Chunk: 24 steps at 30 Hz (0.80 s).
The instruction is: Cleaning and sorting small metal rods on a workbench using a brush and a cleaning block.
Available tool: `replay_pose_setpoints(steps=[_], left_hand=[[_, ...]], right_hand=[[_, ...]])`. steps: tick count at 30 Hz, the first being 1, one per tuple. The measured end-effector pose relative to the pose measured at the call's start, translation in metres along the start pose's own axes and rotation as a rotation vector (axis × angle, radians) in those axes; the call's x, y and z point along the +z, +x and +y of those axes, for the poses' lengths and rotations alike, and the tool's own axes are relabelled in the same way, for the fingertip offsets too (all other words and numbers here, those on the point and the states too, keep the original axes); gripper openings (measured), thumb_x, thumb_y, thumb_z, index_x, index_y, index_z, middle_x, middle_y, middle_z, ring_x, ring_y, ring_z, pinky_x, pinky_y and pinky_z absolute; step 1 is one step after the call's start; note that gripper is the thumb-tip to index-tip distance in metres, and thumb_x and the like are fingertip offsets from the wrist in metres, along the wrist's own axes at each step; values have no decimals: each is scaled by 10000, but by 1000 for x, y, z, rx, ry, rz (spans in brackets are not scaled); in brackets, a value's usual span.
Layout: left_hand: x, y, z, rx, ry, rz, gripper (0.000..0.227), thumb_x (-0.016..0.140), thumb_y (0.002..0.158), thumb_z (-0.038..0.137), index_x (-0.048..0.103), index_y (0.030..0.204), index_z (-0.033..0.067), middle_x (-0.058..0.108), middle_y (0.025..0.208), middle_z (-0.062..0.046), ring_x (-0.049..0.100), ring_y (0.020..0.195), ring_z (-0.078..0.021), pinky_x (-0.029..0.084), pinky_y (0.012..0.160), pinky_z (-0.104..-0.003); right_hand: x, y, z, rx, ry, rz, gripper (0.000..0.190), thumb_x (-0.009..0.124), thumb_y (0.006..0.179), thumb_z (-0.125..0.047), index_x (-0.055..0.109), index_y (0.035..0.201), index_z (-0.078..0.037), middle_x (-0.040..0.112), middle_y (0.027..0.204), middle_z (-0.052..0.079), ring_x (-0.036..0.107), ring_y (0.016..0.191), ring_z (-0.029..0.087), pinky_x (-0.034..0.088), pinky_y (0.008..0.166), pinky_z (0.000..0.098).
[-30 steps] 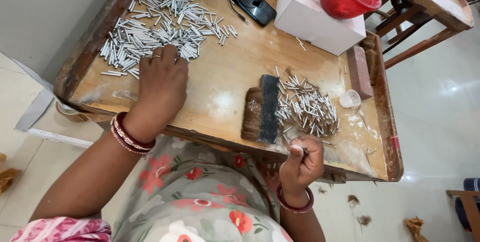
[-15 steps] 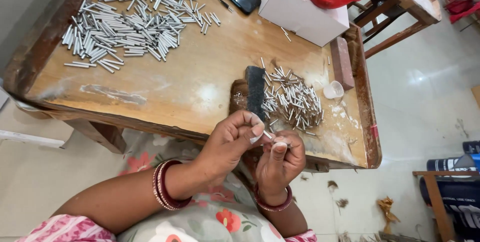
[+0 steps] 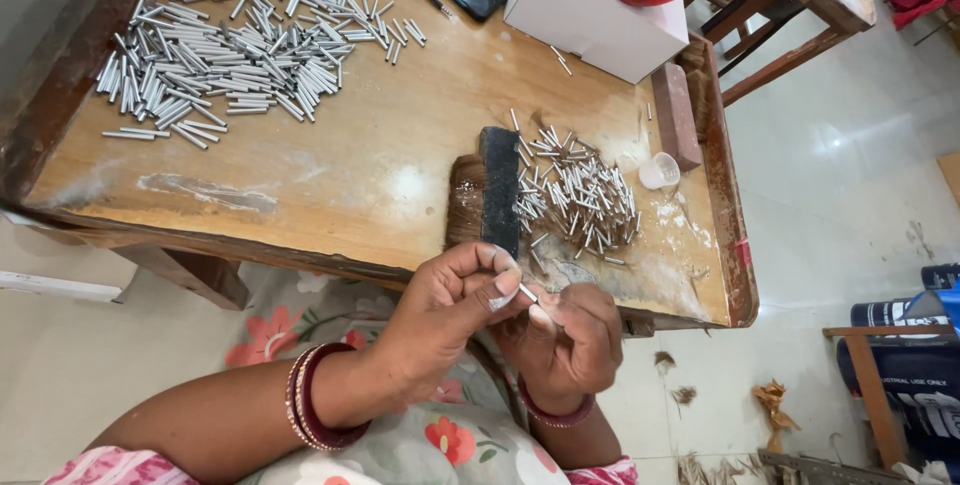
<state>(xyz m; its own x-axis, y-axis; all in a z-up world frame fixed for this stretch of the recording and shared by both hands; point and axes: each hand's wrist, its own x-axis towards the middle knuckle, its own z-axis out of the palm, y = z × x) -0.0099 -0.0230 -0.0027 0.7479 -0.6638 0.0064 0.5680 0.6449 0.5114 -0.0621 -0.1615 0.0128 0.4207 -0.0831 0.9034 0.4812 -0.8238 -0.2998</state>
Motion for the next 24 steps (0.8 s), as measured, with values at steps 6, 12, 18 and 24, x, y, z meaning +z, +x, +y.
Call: replay_pose_setpoints(steps=[6,12,18,24], left_hand=[[8,-8,0,219,221,-31,119,626,1023,110,619,1068,0,732,1096,-44,641,939,-50,530,776,-245],[1,-5,-4,314,257,-69,105,637,1051,90,621,1071,-11,712,1100,-81,632,1216,-94,505,941,-262],[4,-7,-1,286,242,-36,102,656,1008,82,631,1039,-12,724,1059,-55,644,1104,-65,513,908,-242],[2,-12,-6,304,260,-48,109,672,1049,78,656,1034,-29,712,963,-49,633,876,-50,521,787,-222]], right_hand=[[-14,25,-18,44,41,-167,246,820,814,-56,683,1008,3,690,931,125,667,820,228,533,730,328],[-16,-1,3,137,204,-67,211,811,856,13,695,1028,-28,730,899,93,702,793,181,562,704,280],[-12,8,-4,167,248,-84,244,814,820,7,685,1026,-12,728,907,131,717,807,189,579,703,270],[-13,-8,5,228,262,-102,117,775,898,44,711,969,-24,753,914,148,733,792,179,590,744,262]])
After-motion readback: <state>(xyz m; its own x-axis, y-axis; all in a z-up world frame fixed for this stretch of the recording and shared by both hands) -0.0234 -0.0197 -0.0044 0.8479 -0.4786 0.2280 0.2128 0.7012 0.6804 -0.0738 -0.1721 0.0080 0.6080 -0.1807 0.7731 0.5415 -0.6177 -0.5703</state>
